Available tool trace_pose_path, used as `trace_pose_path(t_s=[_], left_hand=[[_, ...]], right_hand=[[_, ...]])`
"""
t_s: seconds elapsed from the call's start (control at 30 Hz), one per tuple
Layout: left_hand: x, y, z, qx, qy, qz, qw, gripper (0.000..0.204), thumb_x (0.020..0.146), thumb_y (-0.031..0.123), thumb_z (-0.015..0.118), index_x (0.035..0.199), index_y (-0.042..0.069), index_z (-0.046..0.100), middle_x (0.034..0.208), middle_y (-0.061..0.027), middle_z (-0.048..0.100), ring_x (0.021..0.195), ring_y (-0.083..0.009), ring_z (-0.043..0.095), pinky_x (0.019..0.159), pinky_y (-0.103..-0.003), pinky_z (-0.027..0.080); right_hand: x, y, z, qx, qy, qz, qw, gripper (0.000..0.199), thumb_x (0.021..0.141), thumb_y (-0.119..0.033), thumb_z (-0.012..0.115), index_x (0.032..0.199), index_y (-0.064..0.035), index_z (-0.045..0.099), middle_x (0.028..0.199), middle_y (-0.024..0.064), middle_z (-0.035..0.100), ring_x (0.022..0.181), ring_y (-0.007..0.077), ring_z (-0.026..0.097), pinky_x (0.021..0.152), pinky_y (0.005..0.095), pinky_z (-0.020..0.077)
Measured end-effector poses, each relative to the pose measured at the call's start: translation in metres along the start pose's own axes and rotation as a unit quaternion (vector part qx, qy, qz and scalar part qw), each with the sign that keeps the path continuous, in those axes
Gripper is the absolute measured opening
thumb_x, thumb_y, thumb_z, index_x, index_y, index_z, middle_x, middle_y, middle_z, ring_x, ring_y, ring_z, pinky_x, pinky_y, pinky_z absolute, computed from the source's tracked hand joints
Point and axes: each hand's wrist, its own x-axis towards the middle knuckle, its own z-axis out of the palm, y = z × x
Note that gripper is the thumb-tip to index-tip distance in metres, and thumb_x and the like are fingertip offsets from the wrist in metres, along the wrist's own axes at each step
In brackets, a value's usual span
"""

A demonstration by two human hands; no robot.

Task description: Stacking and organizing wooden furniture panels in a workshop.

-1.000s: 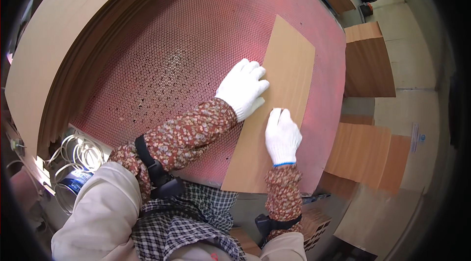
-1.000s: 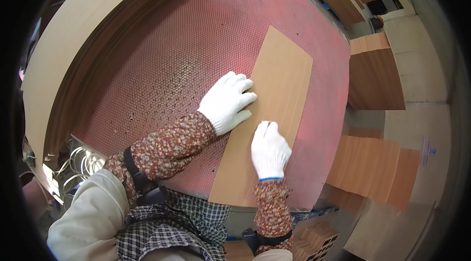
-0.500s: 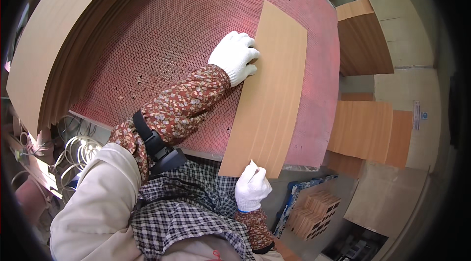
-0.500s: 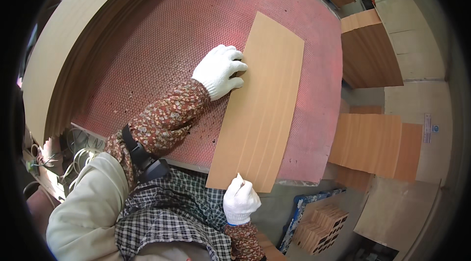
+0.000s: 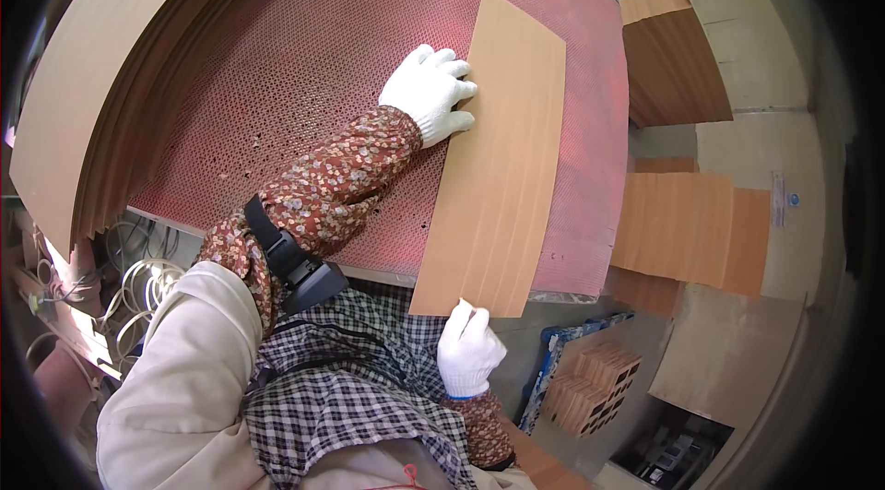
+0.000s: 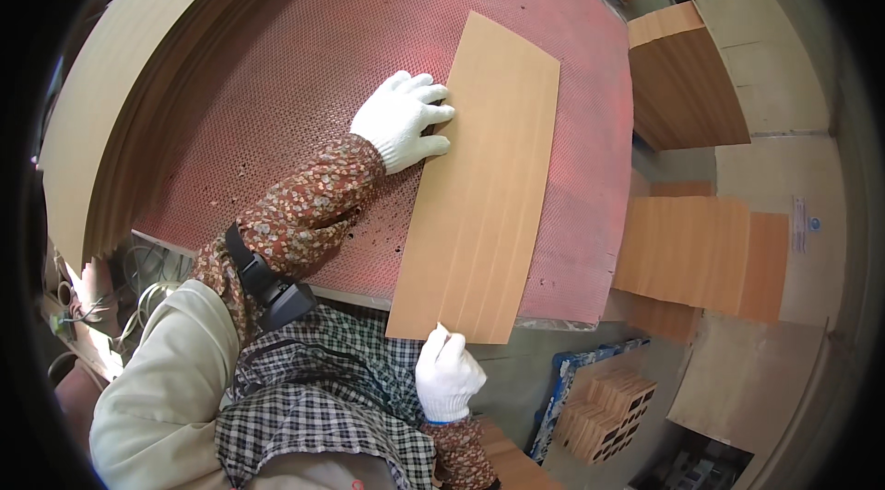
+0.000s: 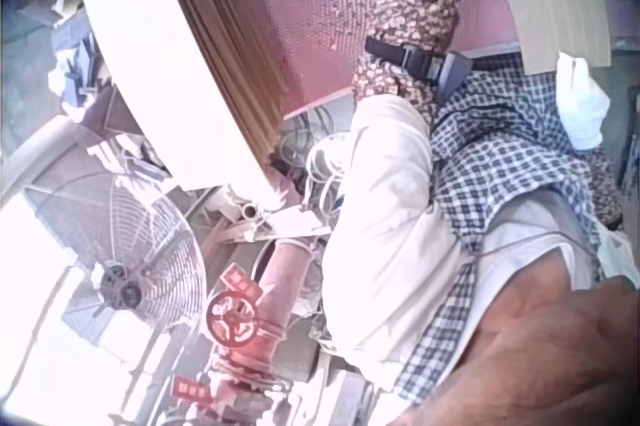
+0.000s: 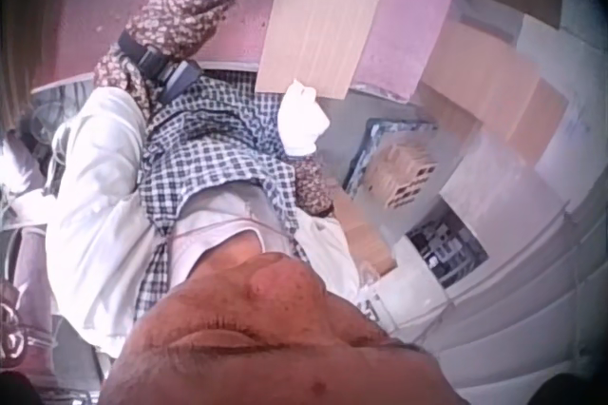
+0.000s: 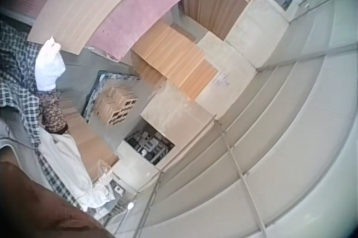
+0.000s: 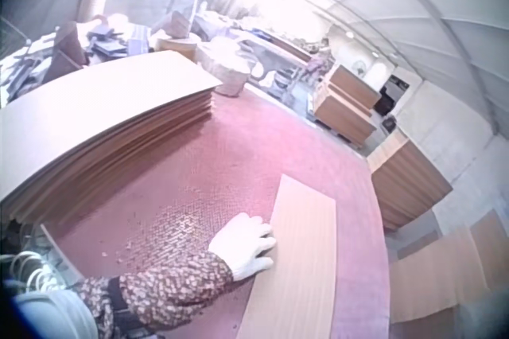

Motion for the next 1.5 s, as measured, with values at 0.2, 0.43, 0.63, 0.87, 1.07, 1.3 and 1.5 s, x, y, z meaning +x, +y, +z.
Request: trace_pose_path(t_s=[0.2,0.43,0.63,0.87,1.07,1.3,1.5], left_hand=[[0.010,0.001,-0.005,-0.007,-0.003,0.000,1.000,0.041,0.082,0.035,0.077,0.113,0.008,0.077,0.126,-0.0074,0.067,0.119,-0.0243,0.056,0.109,-0.040,0.042],[0.008,-0.012,0.003,0.013,0.020,0.022,0.999,0.040,0.083,0.038,0.077,0.112,0.010,0.075,0.124,-0.0047,0.067,0.119,-0.0215,0.056,0.108,-0.039,0.039],[0.005,0.004,0.006,0.008,0.041,0.046,0.998,0.049,0.083,0.035,0.079,0.121,0.005,0.071,0.128,-0.0088,0.065,0.121,-0.0249,0.055,0.109,-0.041,0.040],[0.010,0.011,-0.010,0.009,0.038,0.045,0.998,0.050,0.082,0.036,0.080,0.121,0.006,0.071,0.130,-0.0076,0.066,0.120,-0.0246,0.055,0.108,-0.041,0.040],[0.018,0.015,-0.009,0.003,0.039,0.045,0.998,0.049,0.082,0.036,0.080,0.120,0.006,0.072,0.131,-0.0073,0.066,0.121,-0.0240,0.055,0.109,-0.040,0.040],[0.019,0.012,-0.023,0.002,0.000,0.015,1.000,0.053,0.083,0.037,0.080,0.124,0.005,0.072,0.133,-0.0072,0.065,0.123,-0.0234,0.053,0.111,-0.040,0.039],[0.021,0.004,-0.031,0.005,0.000,0.004,1.000,0.053,0.081,0.036,0.082,0.122,0.005,0.072,0.132,-0.0087,0.064,0.127,-0.0245,0.052,0.115,-0.042,0.035]], right_hand=[[-0.044,0.018,0.007,0.026,-0.014,-0.021,0.999,0.027,0.100,-0.016,0.067,0.077,-0.0066,0.058,0.053,0.0111,0.055,0.043,0.0312,0.057,0.043,0.0435,0.0440],[-0.010,0.026,0.006,0.172,0.031,-0.005,0.985,0.017,0.098,-0.013,0.067,0.086,-0.0017,0.066,0.072,0.0142,0.063,0.063,0.0355,0.064,0.057,0.0459,0.0507],[0.009,0.046,0.008,0.175,0.042,0.018,0.984,0.015,0.101,-0.011,0.064,0.089,-0.0023,0.063,0.074,0.0157,0.063,0.066,0.0365,0.064,0.059,0.0474,0.0496],[0.015,0.021,-0.019,0.073,0.051,-0.034,0.995,0.023,0.097,-0.016,0.073,0.081,-0.0069,0.060,0.057,0.0098,0.056,0.048,0.0300,0.058,0.046,0.0411,0.0454],[0.014,0.011,-0.022,0.042,0.019,-0.032,0.998,0.032,0.099,-0.019,0.072,0.075,-0.0097,0.053,0.051,0.0071,0.050,0.042,0.0269,0.054,0.042,0.0405,0.0421],[0.025,-0.001,-0.026,-0.029,-0.037,-0.054,0.997,0.032,0.102,-0.023,0.068,0.076,-0.0109,0.052,0.050,0.0065,0.051,0.041,0.0258,0.055,0.041,0.0401,0.0423],[0.123,-0.021,-0.016,-0.032,-0.054,-0.069,0.996,0.028,0.107,-0.028,0.058,0.085,-0.0115,0.053,0.051,0.0058,0.053,0.042,0.0240,0.059,0.040,0.0399,0.0443]])
